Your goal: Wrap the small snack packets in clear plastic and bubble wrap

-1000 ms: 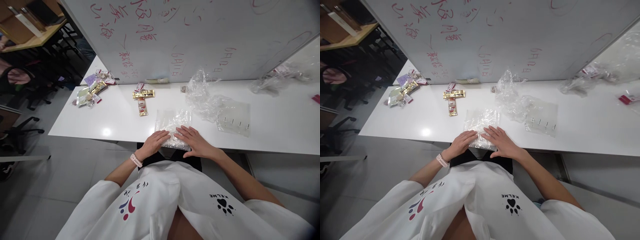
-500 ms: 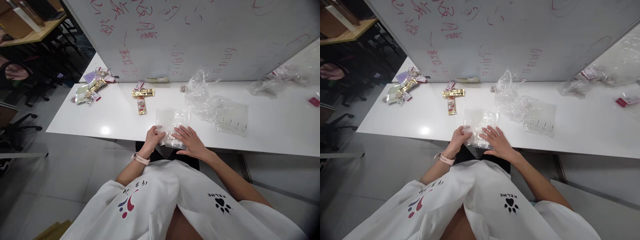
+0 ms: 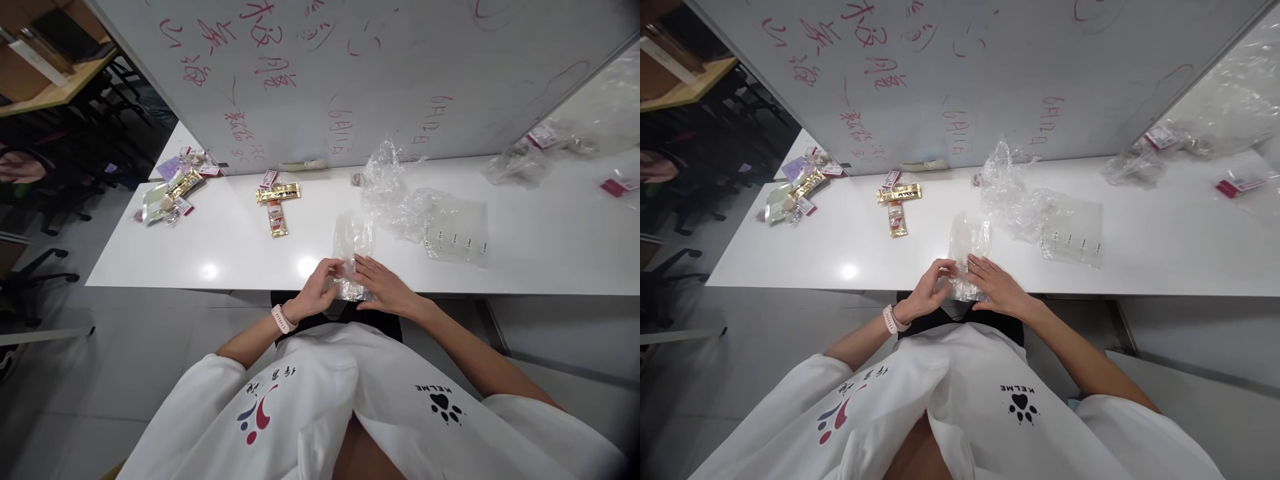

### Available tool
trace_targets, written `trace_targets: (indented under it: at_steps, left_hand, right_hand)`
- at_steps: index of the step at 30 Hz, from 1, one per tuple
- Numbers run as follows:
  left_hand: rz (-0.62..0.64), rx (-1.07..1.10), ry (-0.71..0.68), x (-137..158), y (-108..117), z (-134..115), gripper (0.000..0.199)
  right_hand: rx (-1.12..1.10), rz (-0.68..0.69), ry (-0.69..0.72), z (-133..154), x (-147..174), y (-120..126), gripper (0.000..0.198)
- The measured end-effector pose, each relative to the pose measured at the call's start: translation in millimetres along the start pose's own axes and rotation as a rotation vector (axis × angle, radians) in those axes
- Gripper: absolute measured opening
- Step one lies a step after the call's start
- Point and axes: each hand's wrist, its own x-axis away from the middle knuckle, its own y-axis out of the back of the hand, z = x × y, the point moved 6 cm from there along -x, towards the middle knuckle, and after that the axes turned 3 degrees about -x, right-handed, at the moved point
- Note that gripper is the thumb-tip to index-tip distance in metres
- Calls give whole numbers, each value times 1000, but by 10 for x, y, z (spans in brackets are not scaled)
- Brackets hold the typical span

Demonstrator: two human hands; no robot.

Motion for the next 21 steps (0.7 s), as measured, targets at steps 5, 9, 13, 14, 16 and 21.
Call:
trace_targets:
  at_steps: [5,9,13,14,16,21]
  left_hand:
    - [180,-265,-161,5,25,34,71]
    - [360,-407,-253,17,3,106,93]
    - [421,-416,-251,-67,0,188,91]
    - [418,-404,-242,-103,8,191,87]
    - [406,-354,-214,-188,36,177,75]
    - [324,-164,49,-478,122,210,42]
  right_hand:
    - [-45,-23,63,-56,37,-14,66]
    - [-77,-128,74,-22,119,77,58]
    - [-111,-229,-16,28,161,227,65]
    - [-126,-240,-16,46,152,254,63]
    - [-181,-259,-7,66,115,292,55]
    - [-402,-470,-273,-149,34,343,25]
